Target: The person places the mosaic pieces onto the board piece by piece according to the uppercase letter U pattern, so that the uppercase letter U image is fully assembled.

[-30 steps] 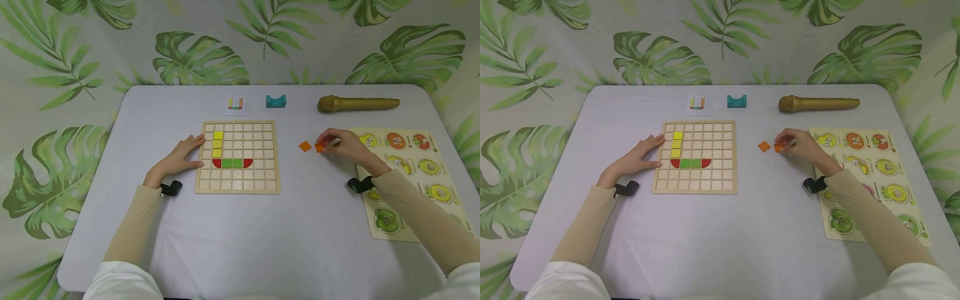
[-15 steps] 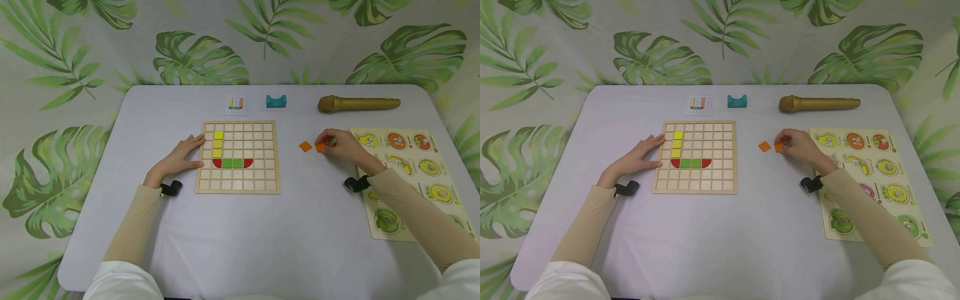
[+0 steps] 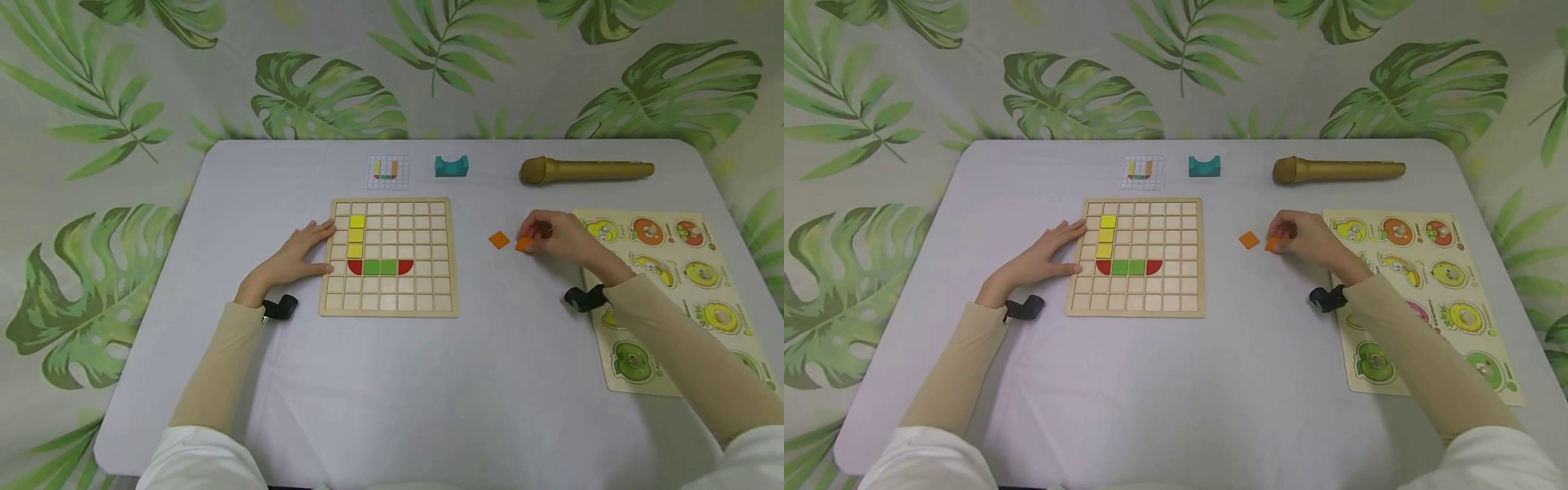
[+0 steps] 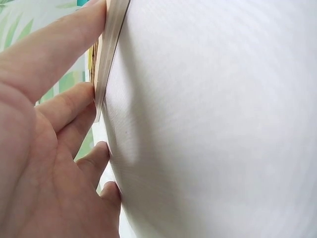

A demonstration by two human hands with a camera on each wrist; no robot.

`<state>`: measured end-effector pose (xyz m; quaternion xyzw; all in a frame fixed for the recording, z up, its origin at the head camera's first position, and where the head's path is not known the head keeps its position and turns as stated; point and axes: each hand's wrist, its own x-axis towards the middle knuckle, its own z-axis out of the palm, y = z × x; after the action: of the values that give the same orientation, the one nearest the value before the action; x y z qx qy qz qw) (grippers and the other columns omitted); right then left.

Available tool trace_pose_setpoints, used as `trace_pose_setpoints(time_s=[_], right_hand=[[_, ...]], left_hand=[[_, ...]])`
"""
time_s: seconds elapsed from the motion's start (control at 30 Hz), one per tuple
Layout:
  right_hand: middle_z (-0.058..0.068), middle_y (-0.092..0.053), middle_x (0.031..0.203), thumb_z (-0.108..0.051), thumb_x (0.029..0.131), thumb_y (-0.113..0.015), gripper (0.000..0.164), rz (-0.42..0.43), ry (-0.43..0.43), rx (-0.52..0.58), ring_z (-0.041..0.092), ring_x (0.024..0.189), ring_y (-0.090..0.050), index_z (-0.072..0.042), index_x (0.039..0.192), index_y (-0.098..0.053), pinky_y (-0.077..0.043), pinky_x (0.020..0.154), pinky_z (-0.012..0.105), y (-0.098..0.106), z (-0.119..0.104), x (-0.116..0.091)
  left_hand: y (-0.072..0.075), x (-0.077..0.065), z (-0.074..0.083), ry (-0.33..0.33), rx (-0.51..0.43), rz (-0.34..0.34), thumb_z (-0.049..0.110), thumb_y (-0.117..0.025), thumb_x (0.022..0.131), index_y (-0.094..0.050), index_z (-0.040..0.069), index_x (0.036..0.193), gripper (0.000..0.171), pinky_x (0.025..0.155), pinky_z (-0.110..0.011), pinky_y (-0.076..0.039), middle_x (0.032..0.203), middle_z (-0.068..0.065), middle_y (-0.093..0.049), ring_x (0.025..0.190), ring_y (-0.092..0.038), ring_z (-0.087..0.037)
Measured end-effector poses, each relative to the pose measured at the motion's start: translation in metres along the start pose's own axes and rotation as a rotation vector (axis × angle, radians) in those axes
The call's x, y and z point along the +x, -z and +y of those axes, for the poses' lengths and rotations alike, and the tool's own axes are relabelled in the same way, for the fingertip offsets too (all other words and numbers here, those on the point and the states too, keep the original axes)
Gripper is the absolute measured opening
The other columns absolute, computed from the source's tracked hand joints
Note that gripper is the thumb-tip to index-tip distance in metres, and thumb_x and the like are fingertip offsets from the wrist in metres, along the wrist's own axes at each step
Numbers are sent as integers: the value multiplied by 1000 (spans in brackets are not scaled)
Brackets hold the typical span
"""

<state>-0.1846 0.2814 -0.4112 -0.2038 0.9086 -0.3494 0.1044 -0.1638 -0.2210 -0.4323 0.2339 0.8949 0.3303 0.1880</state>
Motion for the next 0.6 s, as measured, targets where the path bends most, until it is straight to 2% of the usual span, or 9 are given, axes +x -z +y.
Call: trace_pose_setpoints(time_s=[0.3,0.6], right_hand=[[10,-60,88,4,78,-75,18,-57,-76,124,19,79,-49,1,91,-63,-40,68,20,-4,-23,18],[14,-61,91,7,81,-71,15,-111,-18,228,24,81,-52,4,94,-63,-43,71,24,-28,-63,48]], left_hand=[[-1,0,-2,8,5,1,30,-69,89,-23,6,152,82,113,-48,8,159,-7,-11,145,5,-28],[0,1,-1,6,12,1,29,-69,89,-23,6,152,81,113,-49,7,159,-8,-11,145,4,-28]])
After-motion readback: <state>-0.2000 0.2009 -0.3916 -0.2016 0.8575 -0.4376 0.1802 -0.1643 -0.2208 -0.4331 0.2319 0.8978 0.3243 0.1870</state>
